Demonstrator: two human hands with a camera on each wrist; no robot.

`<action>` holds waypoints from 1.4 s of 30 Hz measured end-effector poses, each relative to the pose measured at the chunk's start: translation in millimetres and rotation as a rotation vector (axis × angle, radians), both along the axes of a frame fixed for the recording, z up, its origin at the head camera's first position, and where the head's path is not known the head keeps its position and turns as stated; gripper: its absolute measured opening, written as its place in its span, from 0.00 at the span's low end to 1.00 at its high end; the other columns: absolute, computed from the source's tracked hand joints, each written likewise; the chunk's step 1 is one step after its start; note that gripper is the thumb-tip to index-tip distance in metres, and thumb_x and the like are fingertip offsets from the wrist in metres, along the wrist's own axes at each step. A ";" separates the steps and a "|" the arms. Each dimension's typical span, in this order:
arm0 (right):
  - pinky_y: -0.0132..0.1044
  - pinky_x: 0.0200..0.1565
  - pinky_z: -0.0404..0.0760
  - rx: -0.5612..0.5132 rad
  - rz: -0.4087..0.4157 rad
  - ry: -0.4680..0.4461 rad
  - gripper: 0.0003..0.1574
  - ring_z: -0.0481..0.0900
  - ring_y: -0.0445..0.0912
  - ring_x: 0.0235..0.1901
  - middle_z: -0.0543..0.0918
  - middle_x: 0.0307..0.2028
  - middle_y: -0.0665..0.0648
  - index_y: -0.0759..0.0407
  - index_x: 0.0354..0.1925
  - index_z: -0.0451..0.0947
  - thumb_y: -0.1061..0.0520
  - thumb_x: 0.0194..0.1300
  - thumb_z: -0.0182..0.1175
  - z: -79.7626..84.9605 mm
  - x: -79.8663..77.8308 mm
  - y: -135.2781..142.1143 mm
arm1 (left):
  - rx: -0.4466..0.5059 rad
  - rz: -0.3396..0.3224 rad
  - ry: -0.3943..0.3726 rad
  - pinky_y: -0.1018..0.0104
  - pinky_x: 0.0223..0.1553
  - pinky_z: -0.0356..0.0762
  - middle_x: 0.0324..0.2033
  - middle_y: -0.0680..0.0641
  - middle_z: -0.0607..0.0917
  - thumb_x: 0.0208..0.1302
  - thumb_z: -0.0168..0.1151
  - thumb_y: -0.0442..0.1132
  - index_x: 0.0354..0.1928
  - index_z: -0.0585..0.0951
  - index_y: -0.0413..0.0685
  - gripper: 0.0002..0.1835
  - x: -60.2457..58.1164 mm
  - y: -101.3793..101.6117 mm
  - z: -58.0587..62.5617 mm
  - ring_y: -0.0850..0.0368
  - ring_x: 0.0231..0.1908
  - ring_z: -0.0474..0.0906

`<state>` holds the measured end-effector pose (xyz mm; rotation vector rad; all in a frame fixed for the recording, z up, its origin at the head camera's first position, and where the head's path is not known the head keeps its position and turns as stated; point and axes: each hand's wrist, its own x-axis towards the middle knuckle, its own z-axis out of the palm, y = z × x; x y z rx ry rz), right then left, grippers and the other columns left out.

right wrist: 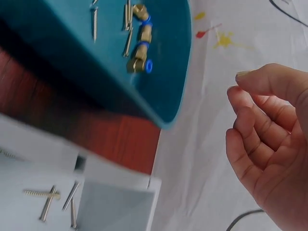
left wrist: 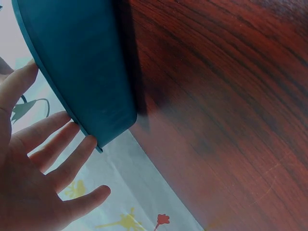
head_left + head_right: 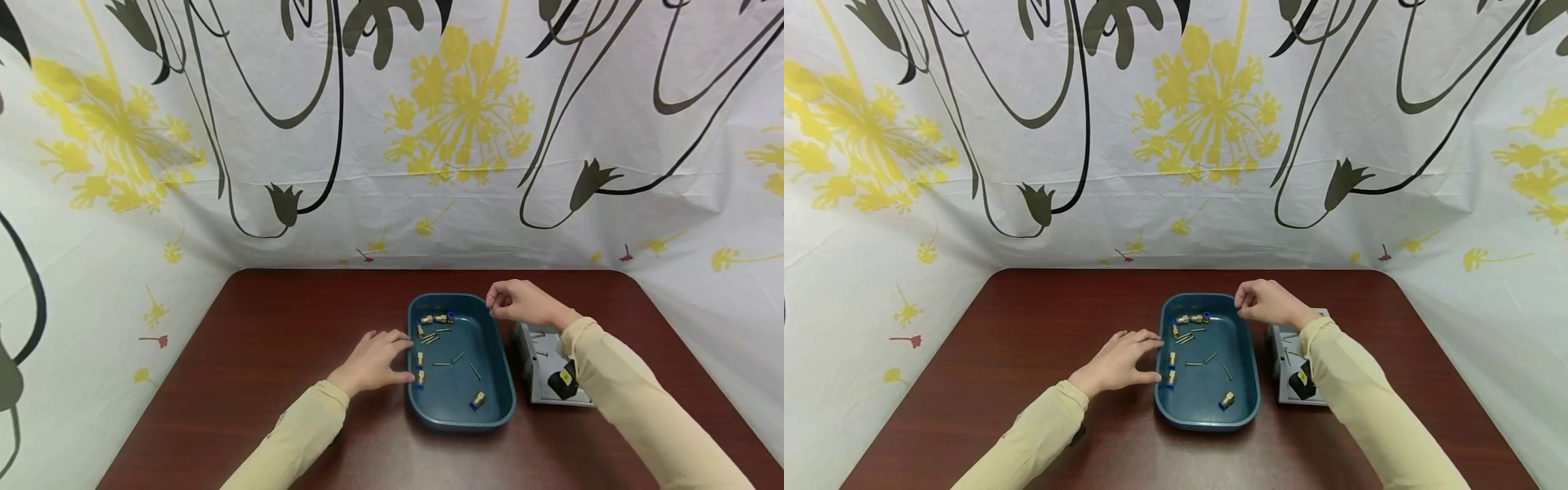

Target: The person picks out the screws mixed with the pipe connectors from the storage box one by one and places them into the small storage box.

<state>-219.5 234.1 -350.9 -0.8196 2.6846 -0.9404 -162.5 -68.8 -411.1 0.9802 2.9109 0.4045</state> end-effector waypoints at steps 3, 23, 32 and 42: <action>0.37 0.29 0.73 -0.006 0.013 0.009 0.04 0.73 0.44 0.25 0.75 0.25 0.50 0.59 0.31 0.73 0.65 0.55 0.58 1.1 -0.8 -10.0 | 0.005 0.003 0.000 0.50 0.54 0.56 0.51 0.52 0.73 0.48 0.63 0.58 0.54 0.74 0.50 0.32 -0.3 0.1 -0.8 0.58 0.51 0.66; 0.36 0.31 0.73 0.013 0.163 -0.062 0.06 0.73 0.41 0.26 0.76 0.26 0.49 0.57 0.31 0.73 0.66 0.55 0.54 -23.8 -3.5 -72.8 | 0.006 0.001 -0.003 0.49 0.53 0.57 0.50 0.51 0.73 0.48 0.62 0.58 0.54 0.74 0.49 0.32 -0.9 -0.2 0.0 0.58 0.50 0.67; 0.34 0.29 0.72 0.034 0.167 -0.102 0.07 0.71 0.41 0.24 0.75 0.24 0.50 0.64 0.32 0.74 0.70 0.51 0.54 -48.6 -4.1 -91.3 | 0.005 -0.010 0.011 0.50 0.52 0.59 0.50 0.52 0.73 0.49 0.62 0.58 0.54 0.74 0.49 0.32 -0.5 -0.1 -0.8 0.59 0.49 0.67; 0.34 0.27 0.71 0.129 0.133 -0.123 0.09 0.70 0.41 0.23 0.75 0.24 0.51 0.62 0.30 0.74 0.70 0.47 0.56 -68.6 -4.8 -101.2 | 0.003 -0.014 0.015 0.51 0.52 0.58 0.50 0.52 0.73 0.49 0.62 0.58 0.55 0.73 0.50 0.32 -0.8 -2.1 -1.7 0.59 0.50 0.67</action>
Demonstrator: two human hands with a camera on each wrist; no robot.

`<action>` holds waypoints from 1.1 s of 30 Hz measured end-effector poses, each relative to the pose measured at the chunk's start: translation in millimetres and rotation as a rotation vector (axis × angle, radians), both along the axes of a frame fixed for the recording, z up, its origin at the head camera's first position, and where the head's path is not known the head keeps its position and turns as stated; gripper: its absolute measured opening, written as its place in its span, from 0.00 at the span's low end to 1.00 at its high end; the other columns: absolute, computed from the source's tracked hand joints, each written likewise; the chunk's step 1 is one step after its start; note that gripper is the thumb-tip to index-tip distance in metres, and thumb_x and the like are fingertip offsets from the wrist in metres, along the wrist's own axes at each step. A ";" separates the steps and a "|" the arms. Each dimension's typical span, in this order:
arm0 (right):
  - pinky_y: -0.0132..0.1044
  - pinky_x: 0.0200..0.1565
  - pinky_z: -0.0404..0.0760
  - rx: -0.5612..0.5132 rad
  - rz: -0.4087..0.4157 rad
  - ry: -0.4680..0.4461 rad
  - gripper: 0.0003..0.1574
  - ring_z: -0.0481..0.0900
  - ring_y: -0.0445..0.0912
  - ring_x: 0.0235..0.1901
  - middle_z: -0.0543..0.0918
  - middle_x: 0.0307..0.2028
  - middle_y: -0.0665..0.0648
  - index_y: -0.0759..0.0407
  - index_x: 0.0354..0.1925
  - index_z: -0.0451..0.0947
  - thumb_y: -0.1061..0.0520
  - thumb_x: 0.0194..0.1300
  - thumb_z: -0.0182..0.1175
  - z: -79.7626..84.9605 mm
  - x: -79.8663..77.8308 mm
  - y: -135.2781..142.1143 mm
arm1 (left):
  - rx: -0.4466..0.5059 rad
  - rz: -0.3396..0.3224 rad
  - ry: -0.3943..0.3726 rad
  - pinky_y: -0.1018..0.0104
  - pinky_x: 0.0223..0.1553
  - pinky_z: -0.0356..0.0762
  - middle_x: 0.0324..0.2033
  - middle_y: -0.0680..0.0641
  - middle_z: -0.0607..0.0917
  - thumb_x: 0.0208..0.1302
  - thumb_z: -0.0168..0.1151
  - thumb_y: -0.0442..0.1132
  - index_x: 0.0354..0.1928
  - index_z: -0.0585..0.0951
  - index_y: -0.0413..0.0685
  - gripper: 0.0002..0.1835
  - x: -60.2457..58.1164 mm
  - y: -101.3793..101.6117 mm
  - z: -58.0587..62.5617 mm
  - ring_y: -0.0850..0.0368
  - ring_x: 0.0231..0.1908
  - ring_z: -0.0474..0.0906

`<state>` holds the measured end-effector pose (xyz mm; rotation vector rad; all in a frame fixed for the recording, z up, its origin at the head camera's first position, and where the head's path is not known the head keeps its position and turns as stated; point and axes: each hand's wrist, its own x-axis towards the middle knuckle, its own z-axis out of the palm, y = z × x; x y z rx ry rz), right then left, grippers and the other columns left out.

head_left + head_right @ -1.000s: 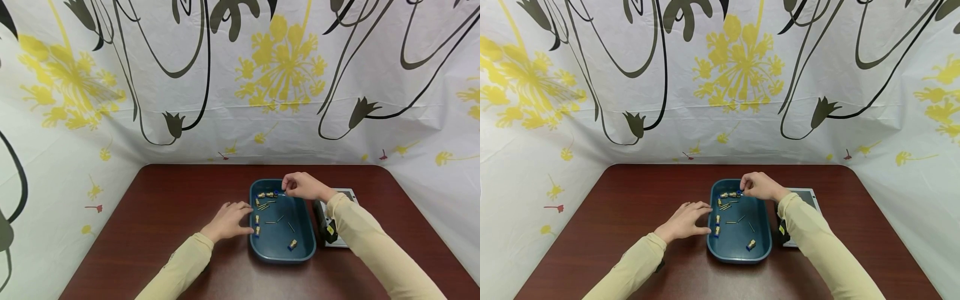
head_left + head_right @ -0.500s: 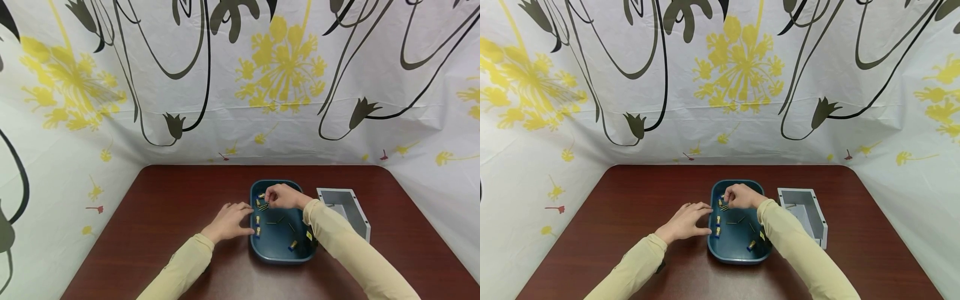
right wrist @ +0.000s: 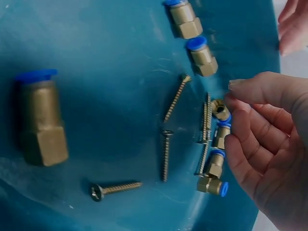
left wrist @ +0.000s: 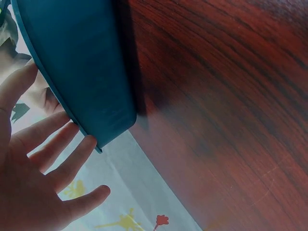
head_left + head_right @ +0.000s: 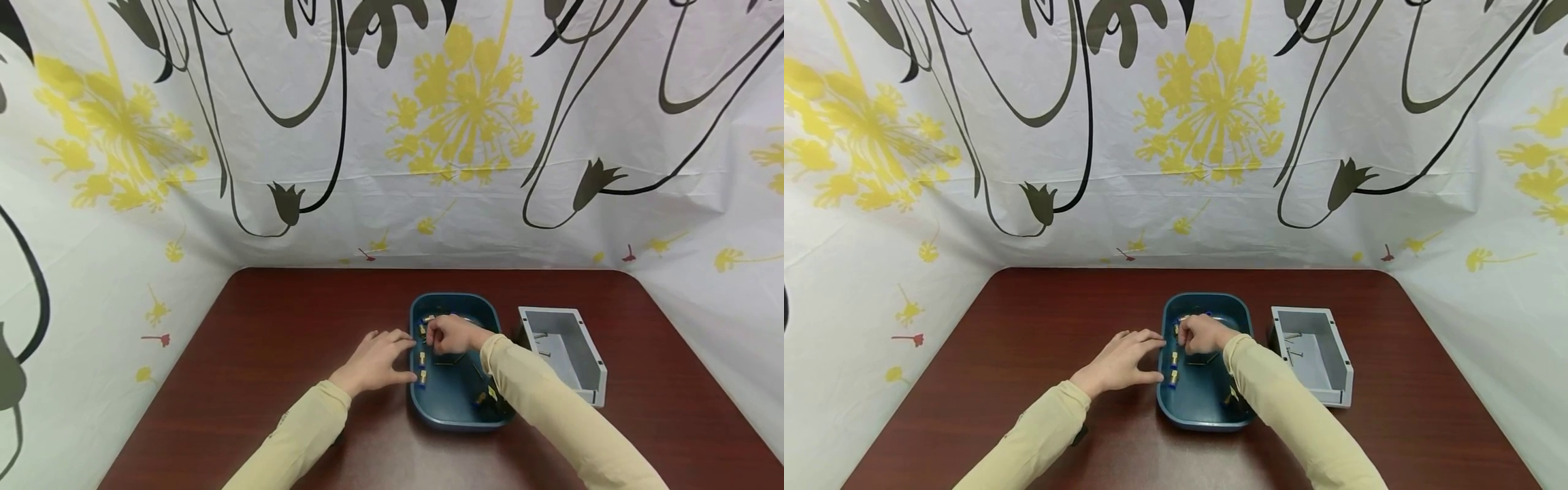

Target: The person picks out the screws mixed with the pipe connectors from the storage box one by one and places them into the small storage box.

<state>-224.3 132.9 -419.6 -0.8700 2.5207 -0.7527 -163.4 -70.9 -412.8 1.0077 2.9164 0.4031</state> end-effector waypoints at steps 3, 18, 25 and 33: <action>0.34 0.26 0.71 0.009 -0.011 -0.015 0.09 0.70 0.41 0.22 0.75 0.23 0.52 0.62 0.30 0.74 0.71 0.46 0.57 -2.8 1.9 -1.0 | -0.005 -0.004 0.005 0.51 0.52 0.58 0.50 0.52 0.73 0.49 0.62 0.58 0.55 0.73 0.50 0.32 0.1 0.3 0.5 0.59 0.50 0.67; 0.33 0.22 0.68 0.058 -0.077 -0.099 0.10 0.69 0.42 0.20 0.73 0.20 0.50 0.62 0.27 0.74 0.72 0.43 0.59 -15.2 4.1 -2.9 | -0.001 -0.006 -0.001 0.51 0.52 0.58 0.50 0.52 0.73 0.49 0.61 0.58 0.55 0.73 0.50 0.32 0.8 -0.4 1.8 0.60 0.51 0.67; 0.33 0.24 0.68 0.088 -0.066 -0.057 0.11 0.69 0.41 0.20 0.72 0.20 0.48 0.60 0.25 0.74 0.72 0.41 0.61 -20.8 4.2 -6.0 | 0.006 -0.008 -0.006 0.51 0.53 0.58 0.50 0.52 0.73 0.49 0.61 0.58 0.55 0.74 0.50 0.32 1.2 0.3 1.6 0.59 0.50 0.67; 0.33 0.24 0.68 0.156 -0.062 -0.028 0.12 0.69 0.40 0.20 0.72 0.20 0.47 0.57 0.24 0.74 0.70 0.40 0.62 -19.2 5.3 -11.3 | 0.007 -0.005 -0.009 0.51 0.53 0.58 0.50 0.52 0.73 0.49 0.61 0.58 0.55 0.74 0.50 0.32 1.5 -0.1 2.7 0.59 0.50 0.67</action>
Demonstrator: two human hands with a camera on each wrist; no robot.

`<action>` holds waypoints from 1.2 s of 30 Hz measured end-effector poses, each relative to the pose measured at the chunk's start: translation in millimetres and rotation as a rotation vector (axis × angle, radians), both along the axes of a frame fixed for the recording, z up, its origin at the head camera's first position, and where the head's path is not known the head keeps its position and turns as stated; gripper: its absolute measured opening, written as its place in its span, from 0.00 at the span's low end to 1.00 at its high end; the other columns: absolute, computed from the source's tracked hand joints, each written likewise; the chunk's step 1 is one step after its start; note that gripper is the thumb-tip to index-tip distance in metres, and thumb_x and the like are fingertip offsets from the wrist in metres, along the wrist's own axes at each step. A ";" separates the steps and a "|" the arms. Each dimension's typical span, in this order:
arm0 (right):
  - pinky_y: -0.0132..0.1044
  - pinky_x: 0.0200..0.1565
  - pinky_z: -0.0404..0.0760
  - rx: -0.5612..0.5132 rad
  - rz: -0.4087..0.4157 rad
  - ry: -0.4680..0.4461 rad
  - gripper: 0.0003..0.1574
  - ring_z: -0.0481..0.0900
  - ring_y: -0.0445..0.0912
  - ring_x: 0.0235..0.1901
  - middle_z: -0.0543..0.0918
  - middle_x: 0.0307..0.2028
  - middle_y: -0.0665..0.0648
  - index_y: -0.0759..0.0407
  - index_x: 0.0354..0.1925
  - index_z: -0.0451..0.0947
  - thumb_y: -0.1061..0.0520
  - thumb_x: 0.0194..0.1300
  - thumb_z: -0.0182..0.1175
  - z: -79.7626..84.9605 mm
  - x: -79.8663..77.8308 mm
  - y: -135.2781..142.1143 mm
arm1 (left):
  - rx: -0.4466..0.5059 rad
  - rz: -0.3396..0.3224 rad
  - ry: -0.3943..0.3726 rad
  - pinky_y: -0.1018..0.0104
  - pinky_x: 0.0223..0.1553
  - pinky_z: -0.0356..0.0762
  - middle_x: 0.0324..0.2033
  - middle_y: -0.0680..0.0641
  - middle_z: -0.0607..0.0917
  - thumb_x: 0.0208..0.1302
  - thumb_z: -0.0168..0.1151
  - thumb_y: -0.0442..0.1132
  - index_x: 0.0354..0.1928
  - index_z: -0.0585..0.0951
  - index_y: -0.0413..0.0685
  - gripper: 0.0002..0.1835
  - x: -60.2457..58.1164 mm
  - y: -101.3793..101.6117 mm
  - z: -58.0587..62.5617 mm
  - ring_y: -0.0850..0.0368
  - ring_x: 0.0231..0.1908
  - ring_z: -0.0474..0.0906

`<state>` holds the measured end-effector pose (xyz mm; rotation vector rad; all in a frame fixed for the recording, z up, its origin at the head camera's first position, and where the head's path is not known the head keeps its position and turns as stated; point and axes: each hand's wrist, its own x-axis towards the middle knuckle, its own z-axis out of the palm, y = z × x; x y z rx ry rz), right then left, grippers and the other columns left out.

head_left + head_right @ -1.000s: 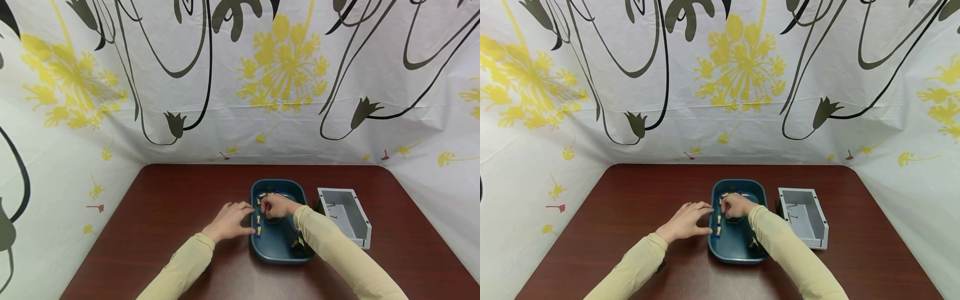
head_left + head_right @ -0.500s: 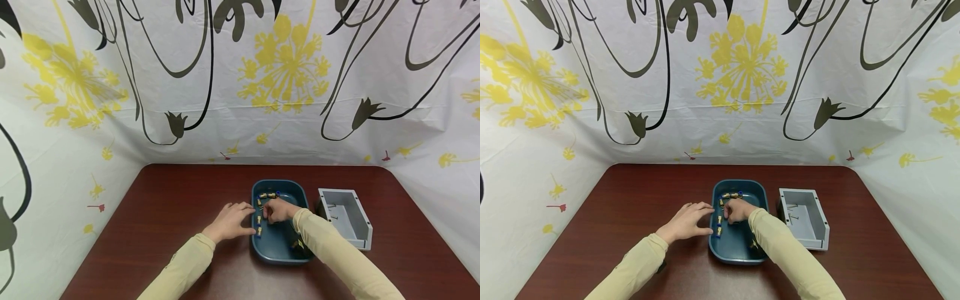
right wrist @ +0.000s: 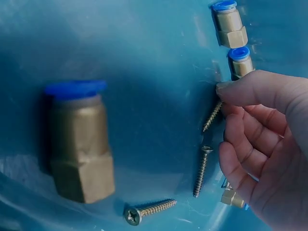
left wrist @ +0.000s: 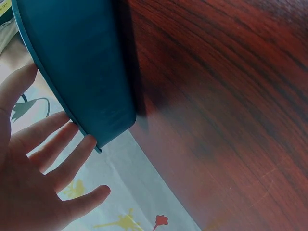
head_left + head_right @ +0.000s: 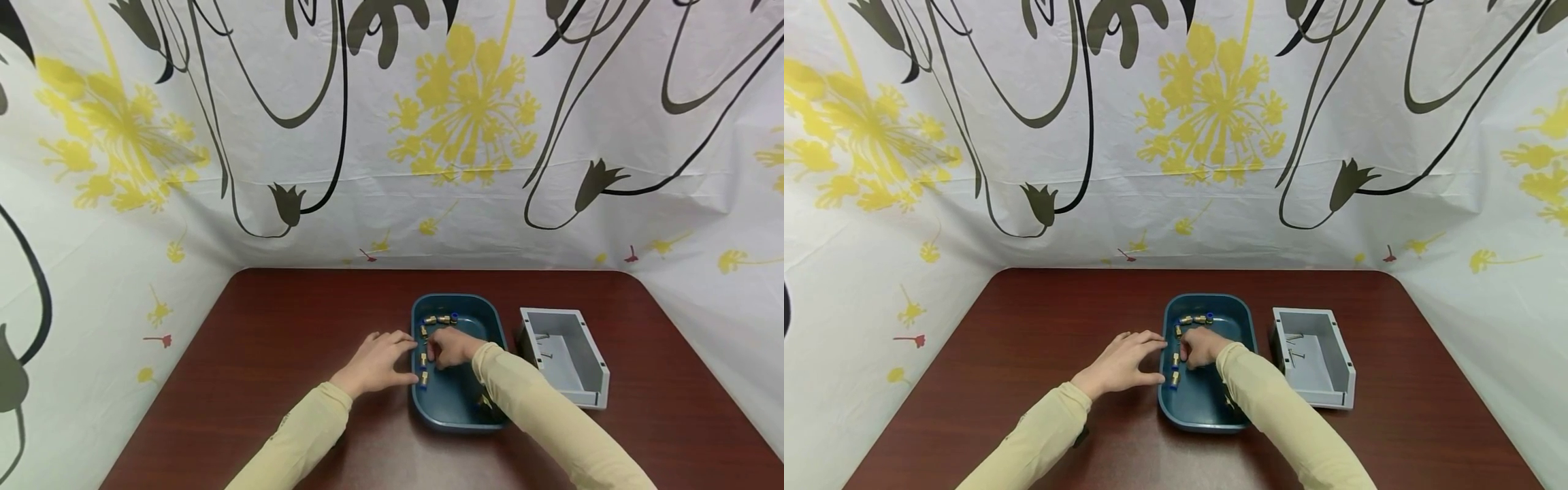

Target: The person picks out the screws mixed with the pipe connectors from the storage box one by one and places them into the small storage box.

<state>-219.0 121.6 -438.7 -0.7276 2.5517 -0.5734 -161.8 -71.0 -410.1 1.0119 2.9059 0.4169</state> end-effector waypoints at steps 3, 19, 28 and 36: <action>0.33 0.24 0.68 0.023 -0.012 -0.007 0.12 0.69 0.41 0.21 0.72 0.20 0.48 0.56 0.24 0.74 0.70 0.40 0.62 0.6 0.3 -1.6 | -0.004 -0.002 0.004 0.51 0.53 0.58 0.50 0.52 0.73 0.49 0.61 0.58 0.55 0.73 0.50 0.32 0.0 0.0 0.5 0.59 0.51 0.67; 0.33 0.24 0.68 -0.020 -0.015 -0.007 0.11 0.69 0.41 0.20 0.72 0.20 0.48 0.57 0.25 0.74 0.68 0.42 0.63 -1.6 -0.3 0.9 | -0.010 0.001 0.010 0.51 0.53 0.58 0.50 0.52 0.72 0.49 0.61 0.58 0.55 0.73 0.50 0.32 0.5 0.3 0.9 0.59 0.51 0.67; 0.33 0.23 0.69 -0.056 -0.014 -0.001 0.10 0.69 0.41 0.20 0.73 0.20 0.48 0.58 0.25 0.74 0.69 0.42 0.62 -0.9 -1.5 5.3 | -0.010 0.002 0.006 0.52 0.52 0.59 0.50 0.52 0.72 0.49 0.61 0.58 0.55 0.73 0.50 0.32 0.6 0.0 1.1 0.59 0.51 0.67; 0.34 0.23 0.70 -0.063 -0.031 -0.025 0.09 0.70 0.42 0.19 0.73 0.20 0.49 0.59 0.27 0.75 0.68 0.44 0.62 4.4 -3.5 8.7 | -0.003 0.000 -0.002 0.51 0.53 0.58 0.50 0.52 0.73 0.49 0.62 0.58 0.55 0.73 0.50 0.32 0.3 0.0 0.9 0.59 0.51 0.67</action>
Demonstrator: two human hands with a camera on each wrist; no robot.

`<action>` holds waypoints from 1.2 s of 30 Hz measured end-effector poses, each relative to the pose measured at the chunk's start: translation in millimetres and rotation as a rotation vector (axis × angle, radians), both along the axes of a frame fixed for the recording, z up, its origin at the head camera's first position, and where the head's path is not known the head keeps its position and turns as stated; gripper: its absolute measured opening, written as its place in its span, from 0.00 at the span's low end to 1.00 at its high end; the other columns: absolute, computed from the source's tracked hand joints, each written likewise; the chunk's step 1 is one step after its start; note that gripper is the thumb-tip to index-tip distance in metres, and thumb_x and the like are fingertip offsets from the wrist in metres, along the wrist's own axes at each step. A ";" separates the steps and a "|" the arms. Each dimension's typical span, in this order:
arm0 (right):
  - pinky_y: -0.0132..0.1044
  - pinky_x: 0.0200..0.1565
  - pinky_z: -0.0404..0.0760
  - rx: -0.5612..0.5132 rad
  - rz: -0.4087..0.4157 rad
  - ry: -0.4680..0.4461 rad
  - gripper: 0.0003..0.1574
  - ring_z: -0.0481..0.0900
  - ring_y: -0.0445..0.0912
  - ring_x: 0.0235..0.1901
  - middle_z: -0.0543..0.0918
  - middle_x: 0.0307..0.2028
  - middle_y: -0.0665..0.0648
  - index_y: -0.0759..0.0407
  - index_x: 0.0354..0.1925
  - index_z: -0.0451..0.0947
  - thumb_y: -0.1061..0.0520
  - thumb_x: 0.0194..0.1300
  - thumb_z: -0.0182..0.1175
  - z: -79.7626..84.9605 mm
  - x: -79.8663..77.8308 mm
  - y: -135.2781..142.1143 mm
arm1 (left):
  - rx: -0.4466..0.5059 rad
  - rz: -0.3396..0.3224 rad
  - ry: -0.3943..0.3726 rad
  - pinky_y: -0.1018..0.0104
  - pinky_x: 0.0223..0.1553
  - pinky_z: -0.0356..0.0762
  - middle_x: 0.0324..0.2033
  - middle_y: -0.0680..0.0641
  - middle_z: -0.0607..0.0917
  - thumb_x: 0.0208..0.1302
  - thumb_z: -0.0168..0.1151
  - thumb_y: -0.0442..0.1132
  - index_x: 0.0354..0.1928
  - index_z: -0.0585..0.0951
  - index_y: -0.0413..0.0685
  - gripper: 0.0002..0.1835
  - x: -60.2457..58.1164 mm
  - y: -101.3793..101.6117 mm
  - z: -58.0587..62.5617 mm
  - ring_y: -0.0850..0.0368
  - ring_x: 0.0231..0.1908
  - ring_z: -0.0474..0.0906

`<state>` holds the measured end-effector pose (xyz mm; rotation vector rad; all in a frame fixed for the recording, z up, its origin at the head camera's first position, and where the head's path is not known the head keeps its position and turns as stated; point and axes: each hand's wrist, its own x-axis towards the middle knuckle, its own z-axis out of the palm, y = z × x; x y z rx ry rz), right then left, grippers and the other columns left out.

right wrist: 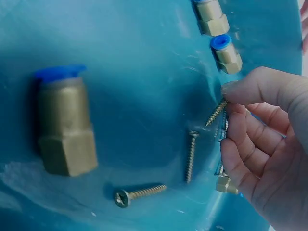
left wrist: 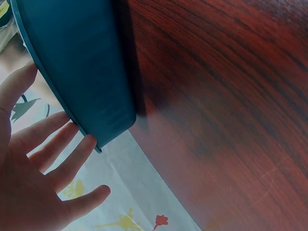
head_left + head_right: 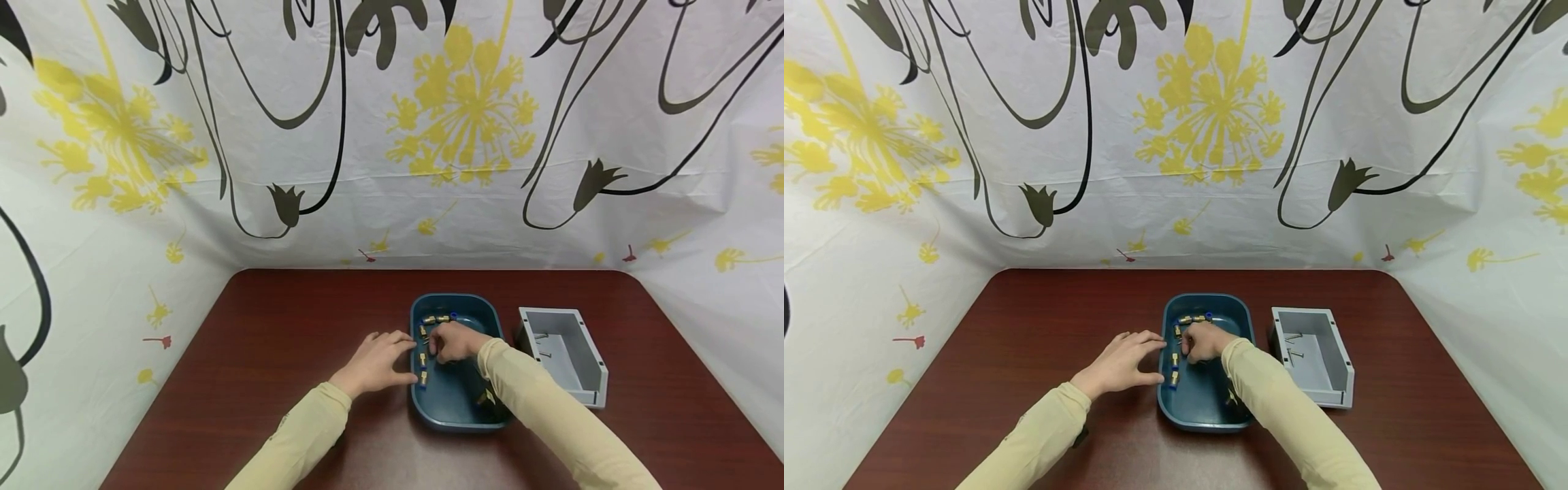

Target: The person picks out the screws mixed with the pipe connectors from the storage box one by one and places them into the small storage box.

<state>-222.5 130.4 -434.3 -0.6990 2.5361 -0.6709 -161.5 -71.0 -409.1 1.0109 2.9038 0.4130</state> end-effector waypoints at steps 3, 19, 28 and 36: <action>0.35 0.23 0.70 0.002 -0.004 -0.001 0.09 0.71 0.42 0.20 0.73 0.21 0.49 0.59 0.28 0.75 0.68 0.45 0.62 3.7 -0.4 1.0 | 0.003 -0.001 0.001 0.51 0.53 0.58 0.50 0.52 0.73 0.49 0.62 0.58 0.55 0.73 0.50 0.32 0.3 0.1 -0.1 0.59 0.50 0.67; 0.35 0.26 0.72 -0.039 0.018 0.014 0.08 0.71 0.43 0.23 0.73 0.23 0.50 0.62 0.31 0.75 0.68 0.48 0.60 27.1 0.5 7.9 | 0.007 0.008 -0.004 0.51 0.52 0.59 0.50 0.51 0.73 0.49 0.63 0.57 0.54 0.74 0.50 0.32 -0.5 0.6 -1.0 0.59 0.50 0.67; 0.35 0.26 0.71 -0.041 0.106 0.055 0.08 0.71 0.41 0.22 0.74 0.24 0.47 0.60 0.32 0.74 0.67 0.50 0.58 39.7 1.4 13.0 | 0.003 -0.009 0.017 0.49 0.52 0.59 0.50 0.51 0.73 0.49 0.62 0.57 0.54 0.74 0.49 0.31 -1.4 0.0 -1.8 0.58 0.50 0.67; 0.34 0.27 0.71 -0.065 0.118 0.083 0.09 0.70 0.42 0.22 0.73 0.23 0.48 0.55 0.29 0.73 0.67 0.50 0.57 50.5 2.9 23.3 | 0.005 0.001 0.018 0.49 0.52 0.58 0.50 0.51 0.73 0.49 0.63 0.57 0.54 0.74 0.49 0.32 -1.4 0.8 -2.4 0.58 0.50 0.68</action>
